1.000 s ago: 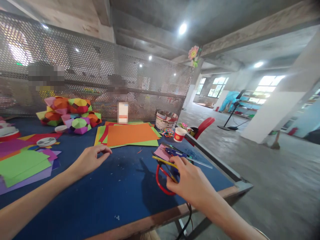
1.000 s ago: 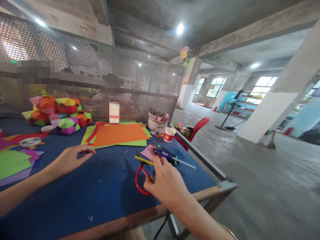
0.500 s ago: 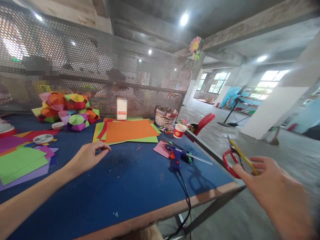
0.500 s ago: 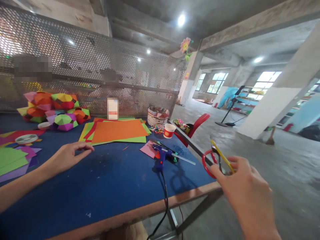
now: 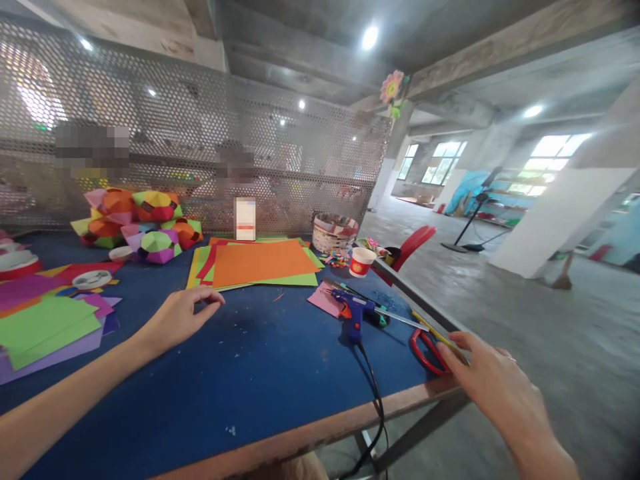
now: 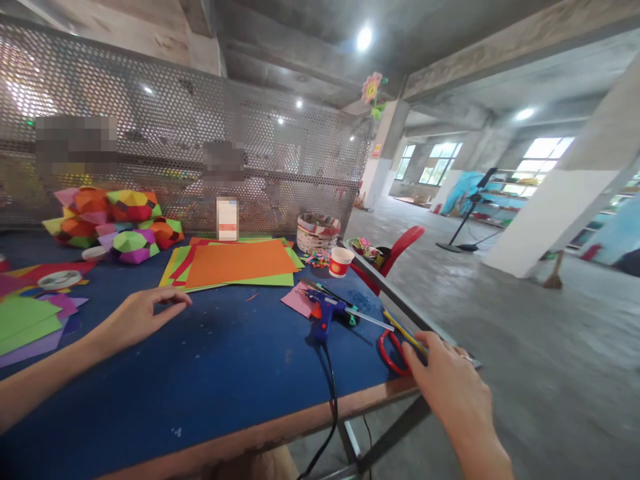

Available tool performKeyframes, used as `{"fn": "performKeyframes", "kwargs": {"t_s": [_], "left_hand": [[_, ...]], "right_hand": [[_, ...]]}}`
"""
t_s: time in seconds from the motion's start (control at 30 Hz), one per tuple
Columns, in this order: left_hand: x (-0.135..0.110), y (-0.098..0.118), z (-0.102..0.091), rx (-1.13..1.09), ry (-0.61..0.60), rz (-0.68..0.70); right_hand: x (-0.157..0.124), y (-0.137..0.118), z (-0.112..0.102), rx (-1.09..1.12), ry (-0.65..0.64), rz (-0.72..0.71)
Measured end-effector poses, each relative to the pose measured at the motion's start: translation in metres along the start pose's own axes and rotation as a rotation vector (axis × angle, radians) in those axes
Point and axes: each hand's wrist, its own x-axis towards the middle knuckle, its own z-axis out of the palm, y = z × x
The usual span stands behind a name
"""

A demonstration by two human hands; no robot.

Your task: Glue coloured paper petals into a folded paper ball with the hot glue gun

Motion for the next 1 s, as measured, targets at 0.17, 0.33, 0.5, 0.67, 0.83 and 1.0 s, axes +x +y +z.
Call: {"fn": "performKeyframes", "kwargs": {"t_s": [0.17,0.33,0.5,0.67,0.83,1.0], "left_hand": [[0.0,0.0,0.0,-0.003,-0.021,-0.002],[-0.002,-0.001,0.002,-0.012,-0.023,0.005],[-0.006,0.002,-0.001,0.003,-0.026,0.013],[-0.007,0.006,-0.003,0.004,-0.022,0.031],[-0.007,0.004,-0.003,0.002,-0.011,0.054],[-0.007,0.004,-0.004,0.002,-0.011,0.054]], "right_hand": [[-0.004,-0.019,-0.011,0.224,0.309,-0.192],[-0.024,-0.083,-0.008,0.371,-0.086,-0.359],[-0.024,-0.117,-0.003,0.284,-0.072,-0.418],[0.023,-0.117,-0.022,0.1,-0.011,-0.46],[0.082,-0.116,-0.022,-0.037,-0.502,-0.503],[0.112,-0.111,-0.01,0.078,-0.724,-0.596]]}}
